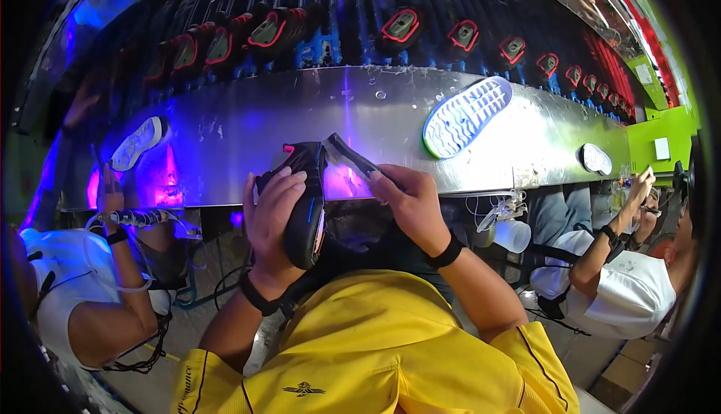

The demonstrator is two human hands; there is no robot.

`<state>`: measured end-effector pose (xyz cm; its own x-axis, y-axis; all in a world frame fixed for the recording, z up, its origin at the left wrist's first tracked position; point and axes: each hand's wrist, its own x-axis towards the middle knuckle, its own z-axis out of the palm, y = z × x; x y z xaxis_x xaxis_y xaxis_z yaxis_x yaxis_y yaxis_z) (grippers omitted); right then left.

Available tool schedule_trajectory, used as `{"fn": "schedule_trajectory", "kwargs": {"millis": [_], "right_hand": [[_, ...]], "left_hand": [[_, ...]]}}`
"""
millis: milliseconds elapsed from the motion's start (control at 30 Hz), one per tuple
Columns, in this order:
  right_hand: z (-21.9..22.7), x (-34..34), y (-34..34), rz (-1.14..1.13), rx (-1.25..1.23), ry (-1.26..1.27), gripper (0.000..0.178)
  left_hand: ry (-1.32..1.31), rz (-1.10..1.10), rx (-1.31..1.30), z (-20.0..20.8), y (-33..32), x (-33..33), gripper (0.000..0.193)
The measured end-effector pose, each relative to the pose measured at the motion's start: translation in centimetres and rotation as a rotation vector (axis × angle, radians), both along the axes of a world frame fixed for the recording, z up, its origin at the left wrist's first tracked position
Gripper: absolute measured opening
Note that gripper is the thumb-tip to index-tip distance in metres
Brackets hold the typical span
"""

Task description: Applying adhesive to the sides and sole interfaces of shoes using a hand-held brush tool.

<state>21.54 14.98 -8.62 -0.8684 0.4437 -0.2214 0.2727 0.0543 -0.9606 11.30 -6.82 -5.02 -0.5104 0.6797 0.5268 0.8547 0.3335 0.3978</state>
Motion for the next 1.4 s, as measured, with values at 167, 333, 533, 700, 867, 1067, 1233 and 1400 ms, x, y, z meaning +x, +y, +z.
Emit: {"fn": "schedule_trajectory", "kwargs": {"millis": [167,333,533,700,867,1067,1233,1400], "right_hand": [[-0.2,0.2,-1.2,-0.037,0.019,0.018,0.024],[0.4,2.0,-2.1,-0.009,-0.122,0.026,0.026],[2.3,4.0,-1.5,0.079,-0.389,-0.011,0.026],[3.5,5.3,-1.3,0.1,-0.308,0.013,0.024],[4.4,6.0,-1.8,0.006,-0.248,0.076,0.022],[4.9,6.4,-1.6,-0.001,-0.297,0.118,0.021],[4.9,6.9,-1.4,0.004,-0.121,0.299,0.018],[6.7,6.7,-0.2,-0.066,0.117,0.336,0.023]], "left_hand": [[-0.013,0.015,0.022,-0.7,-0.4,0.4,0.055],[-0.03,0.018,0.03,-0.9,-0.5,0.5,0.056],[-0.017,0.024,0.027,-1.1,-0.4,0.5,0.054],[0.006,0.038,-0.003,-0.4,0.2,0.8,0.054],[0.017,0.062,-0.038,0.3,1.2,1.0,0.055],[0.006,0.099,-0.045,1.5,3.0,1.1,0.057],[0.021,0.185,-0.075,2.5,5.0,1.1,0.062],[-0.043,0.192,-0.158,3.9,6.6,0.6,0.07]]}}
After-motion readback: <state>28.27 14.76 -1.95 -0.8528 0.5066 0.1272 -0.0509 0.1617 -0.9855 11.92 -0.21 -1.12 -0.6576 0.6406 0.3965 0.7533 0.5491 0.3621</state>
